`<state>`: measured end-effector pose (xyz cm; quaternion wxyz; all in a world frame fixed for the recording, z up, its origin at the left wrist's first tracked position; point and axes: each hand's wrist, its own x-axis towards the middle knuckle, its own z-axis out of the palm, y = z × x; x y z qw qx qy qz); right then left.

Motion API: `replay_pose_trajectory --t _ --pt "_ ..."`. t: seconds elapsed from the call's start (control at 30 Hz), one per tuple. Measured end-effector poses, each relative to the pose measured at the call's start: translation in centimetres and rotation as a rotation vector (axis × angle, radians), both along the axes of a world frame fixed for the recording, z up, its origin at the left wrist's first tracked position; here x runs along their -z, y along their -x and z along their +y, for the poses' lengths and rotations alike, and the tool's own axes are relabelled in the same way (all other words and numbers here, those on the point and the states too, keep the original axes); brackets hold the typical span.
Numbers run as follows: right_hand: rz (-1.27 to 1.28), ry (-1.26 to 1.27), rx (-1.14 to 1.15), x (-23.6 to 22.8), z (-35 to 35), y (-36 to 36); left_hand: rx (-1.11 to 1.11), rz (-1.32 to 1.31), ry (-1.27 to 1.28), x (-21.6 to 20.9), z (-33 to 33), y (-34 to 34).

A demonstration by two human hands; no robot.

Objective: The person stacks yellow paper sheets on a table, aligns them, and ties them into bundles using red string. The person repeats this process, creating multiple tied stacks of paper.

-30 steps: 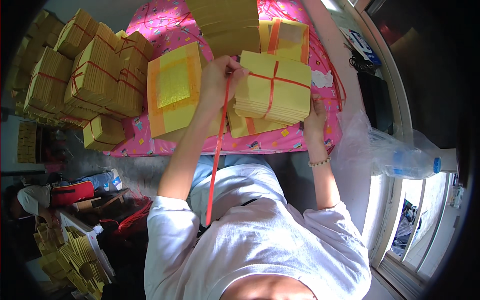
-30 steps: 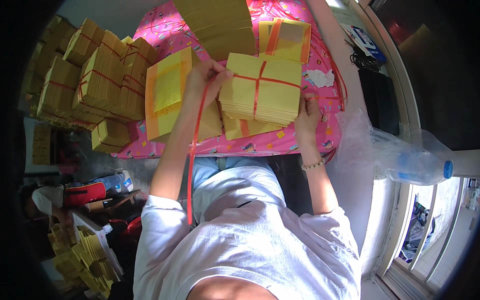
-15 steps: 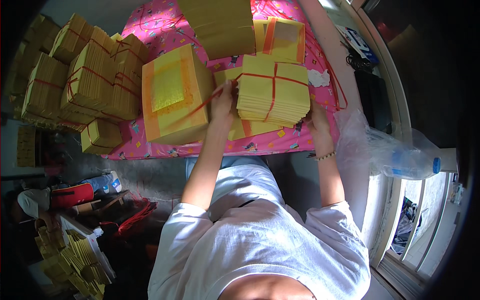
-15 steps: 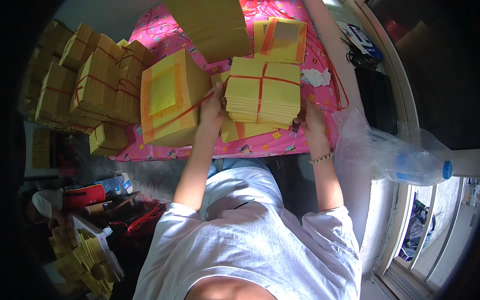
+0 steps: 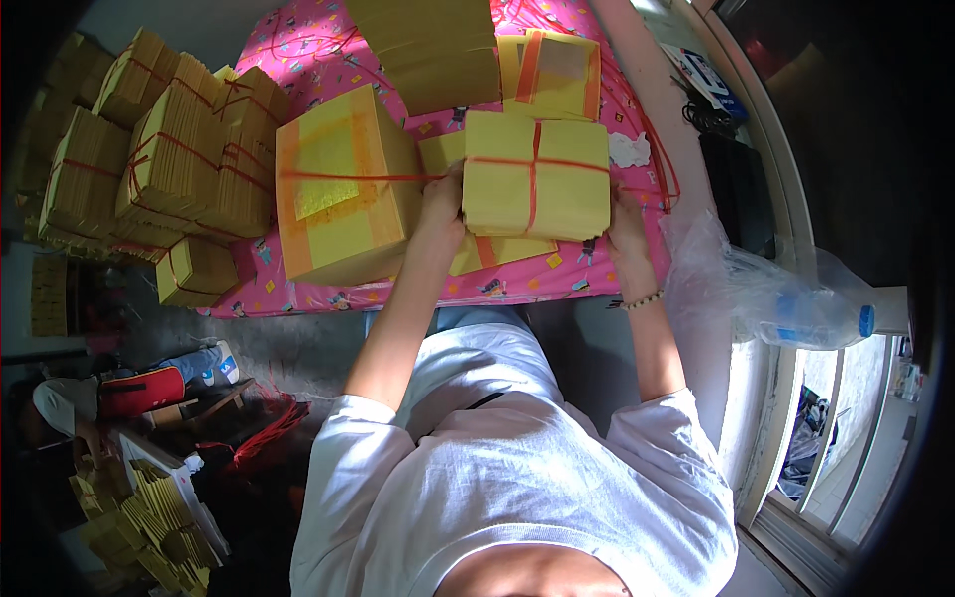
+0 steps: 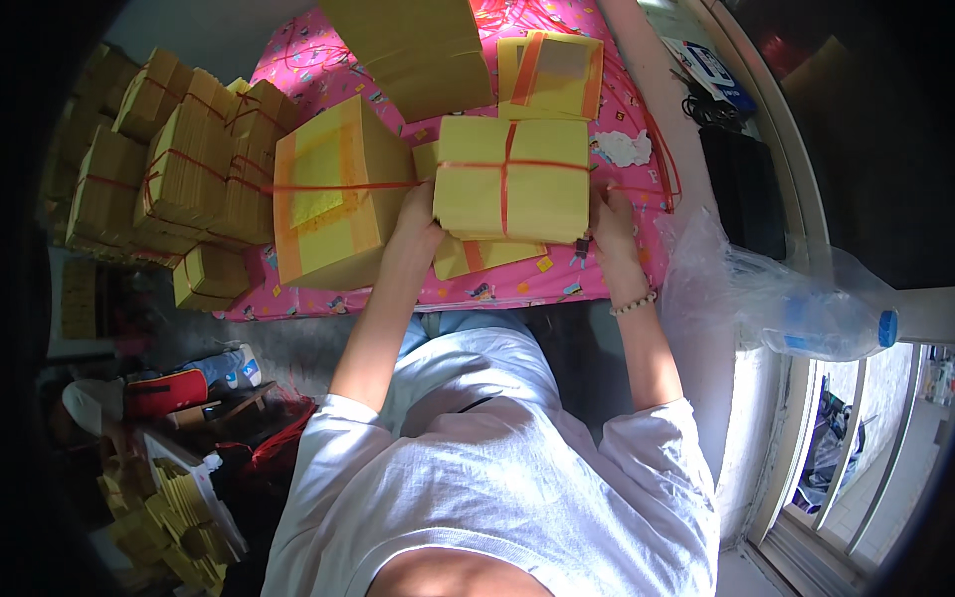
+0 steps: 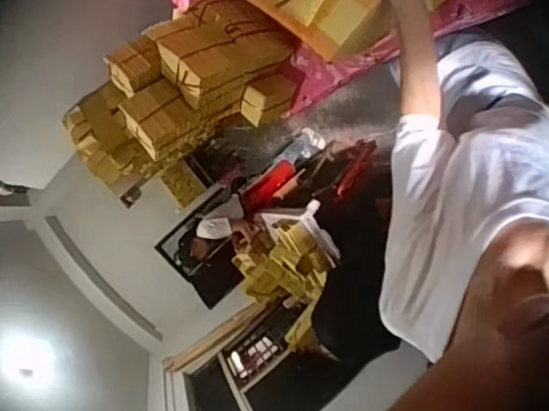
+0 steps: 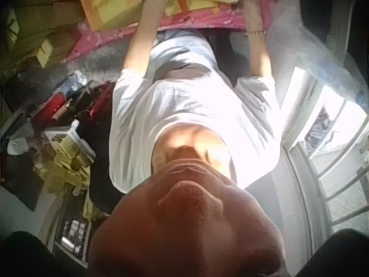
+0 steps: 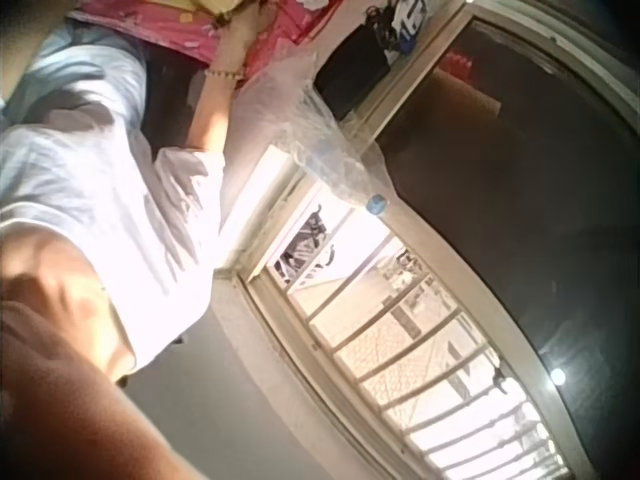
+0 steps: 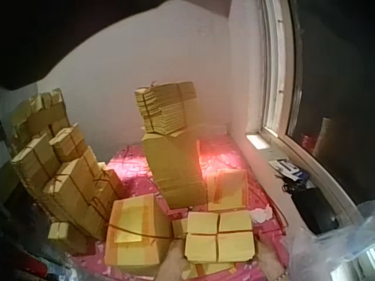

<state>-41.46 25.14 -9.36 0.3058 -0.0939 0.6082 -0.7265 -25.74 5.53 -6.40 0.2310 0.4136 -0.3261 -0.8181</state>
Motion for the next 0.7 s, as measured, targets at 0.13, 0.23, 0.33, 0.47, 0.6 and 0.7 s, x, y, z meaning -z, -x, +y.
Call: replay_pose_trajectory --t 0.13,0.23,0.33,0.47,0.6,0.7 --pt "0.113 0.244 0.02 -4.7 -1.2 0.1 -0.02 0.319 0.105 -2.5 0.4 -0.7" --pt "0.181 0.321 0.012 -5.7 -1.8 0.9 -0.114 0.36 0.198 -3.6 0.7 -0.4" --pt "0.204 0.272 0.029 -4.0 -2.1 1.7 -0.124 0.407 0.28 -2.3 1.1 -0.4" --pt "0.236 0.326 0.074 -3.7 -3.2 1.4 -0.17 0.439 0.449 -1.3 0.9 0.0" --pt "0.188 0.399 0.064 -2.7 -2.9 1.7 -0.223 0.499 0.584 -0.4 1.2 0.2" --pt "0.178 0.406 0.07 -2.7 -2.6 1.7 -0.253 0.554 0.583 -0.5 1.5 0.5"
